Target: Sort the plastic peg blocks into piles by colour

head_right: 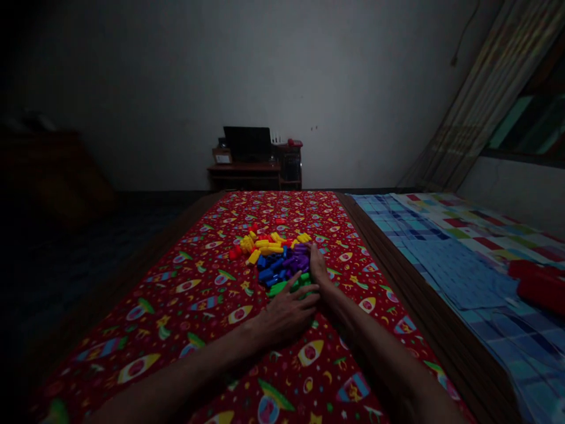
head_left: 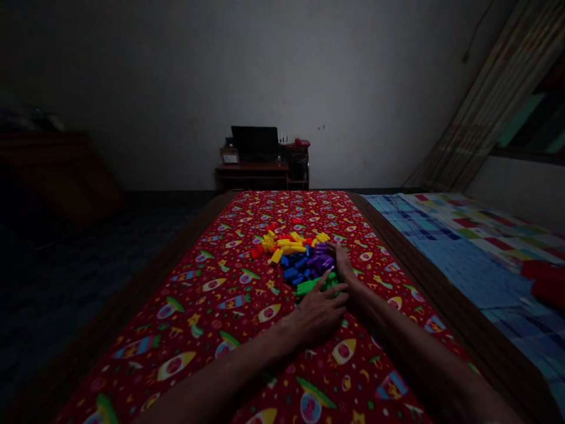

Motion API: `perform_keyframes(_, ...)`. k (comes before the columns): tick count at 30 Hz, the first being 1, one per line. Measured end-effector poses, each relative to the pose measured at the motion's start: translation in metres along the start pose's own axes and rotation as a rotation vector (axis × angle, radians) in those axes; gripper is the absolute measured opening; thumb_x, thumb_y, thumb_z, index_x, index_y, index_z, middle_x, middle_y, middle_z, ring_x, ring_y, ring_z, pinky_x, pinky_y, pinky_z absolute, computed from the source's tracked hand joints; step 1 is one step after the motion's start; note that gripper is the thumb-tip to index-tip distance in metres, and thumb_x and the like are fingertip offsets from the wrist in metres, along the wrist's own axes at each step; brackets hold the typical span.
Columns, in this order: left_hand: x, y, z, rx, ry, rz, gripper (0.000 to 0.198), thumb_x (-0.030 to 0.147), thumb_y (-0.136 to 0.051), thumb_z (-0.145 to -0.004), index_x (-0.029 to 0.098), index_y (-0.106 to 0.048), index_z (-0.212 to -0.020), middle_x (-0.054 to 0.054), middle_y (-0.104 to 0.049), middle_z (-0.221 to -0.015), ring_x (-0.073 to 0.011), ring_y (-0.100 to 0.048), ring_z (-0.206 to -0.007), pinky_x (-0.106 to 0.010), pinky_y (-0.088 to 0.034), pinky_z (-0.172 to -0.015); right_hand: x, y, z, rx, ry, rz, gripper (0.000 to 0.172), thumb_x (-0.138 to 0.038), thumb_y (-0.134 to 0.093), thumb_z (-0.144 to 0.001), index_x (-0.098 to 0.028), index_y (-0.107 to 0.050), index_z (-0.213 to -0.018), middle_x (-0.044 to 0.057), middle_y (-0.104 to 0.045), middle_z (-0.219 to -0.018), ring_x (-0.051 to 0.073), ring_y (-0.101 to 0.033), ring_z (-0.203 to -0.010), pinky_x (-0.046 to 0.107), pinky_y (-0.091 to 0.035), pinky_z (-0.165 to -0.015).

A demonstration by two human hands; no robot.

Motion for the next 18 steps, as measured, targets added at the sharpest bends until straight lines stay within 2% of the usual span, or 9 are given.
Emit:
perform_keyframes(5, -0.045, 0.014, 0.043, -0.026, 0.138, -0.076, 0.019, 0.022, -0.051, -0.091, 0.022, -0.063, -0.106, -0.005, -0.061, -0.122, -0.0211, -0.045, -0.128, -0.051, -0.011, -0.121, -0.008, -0.066, -0.007, -0.100, -0.031, -0.053, 0.072, -0.081, -0.032, -0.075, -0.024, -0.069, -0.101, 0.008, -0.068, -0.114, 0.028, -0.055, -0.118, 0.046, -0.035, -0.107)
perform_keyframes(8, -0.073, 0.024, 0.066, -0.020, 0.294, -0.117, 0.022, 0.023, -0.050, -0.091, 0.023, -0.062, -0.110, -0.005, -0.060, -0.125, -0.0244, -0.044, -0.130, -0.055, -0.016, -0.118, -0.019, -0.083, -0.009, -0.228, -0.031, -0.139, 0.066, -0.076, -0.035, -0.078, -0.024, -0.066, -0.104, 0.008, -0.068, -0.112, 0.026, -0.059, -0.110, 0.043, -0.042, -0.099)
perform_keyframes(10, -0.091, 0.031, 0.081, -0.021, 0.389, -0.110, 0.025, 0.025, -0.050, -0.091, 0.023, -0.062, -0.113, -0.006, -0.058, -0.129, -0.0258, -0.042, -0.132, -0.055, -0.021, -0.117, -0.026, -0.071, -0.016, -0.247, 0.004, -0.122, 0.063, -0.072, -0.037, -0.079, -0.022, -0.064, -0.105, 0.008, -0.069, -0.107, 0.025, -0.062, -0.102, 0.040, -0.046, -0.091)
perform_keyframes(13, -0.116, 0.040, 0.099, -0.019, 0.509, -0.074, 0.032, 0.031, -0.052, -0.091, 0.021, -0.058, -0.121, -0.010, -0.053, -0.137, -0.0276, -0.039, -0.134, -0.054, -0.027, -0.114, -0.031, -0.025, -0.030, -0.096, 0.121, 0.117, 0.057, -0.070, -0.038, -0.079, -0.020, -0.063, -0.093, 0.007, -0.068, -0.095, 0.024, -0.060, -0.093, 0.036, -0.046, -0.083)
perform_keyframes(16, -0.134, 0.041, 0.113, 0.045, 0.634, -0.070, 0.040, 0.037, -0.049, -0.092, 0.021, -0.052, -0.129, -0.011, -0.047, -0.143, -0.0283, -0.037, -0.136, -0.055, -0.025, -0.113, -0.026, 0.018, -0.042, 0.025, 0.178, 0.408, 0.058, -0.071, -0.030, -0.082, -0.020, -0.058, -0.079, 0.006, -0.063, -0.078, 0.022, -0.057, -0.079, 0.034, -0.046, -0.073)
perform_keyframes(18, -0.142, 0.038, 0.119, 0.093, 0.732, -0.079, 0.044, 0.039, -0.047, -0.093, 0.022, -0.048, -0.134, -0.011, -0.044, -0.145, -0.0285, -0.035, -0.137, -0.055, -0.024, -0.113, -0.019, 0.028, -0.047, 0.013, 0.238, 0.538, 0.059, -0.069, -0.024, -0.085, -0.020, -0.057, -0.080, 0.007, -0.062, -0.077, 0.022, -0.055, -0.076, 0.034, -0.045, -0.074)
Point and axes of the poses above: each hand's wrist, its own z-axis away from the middle knuckle, its own y-axis out of the back of the hand, x = y × z, the point moved 2 cm from there along -z, towards the middle knuckle
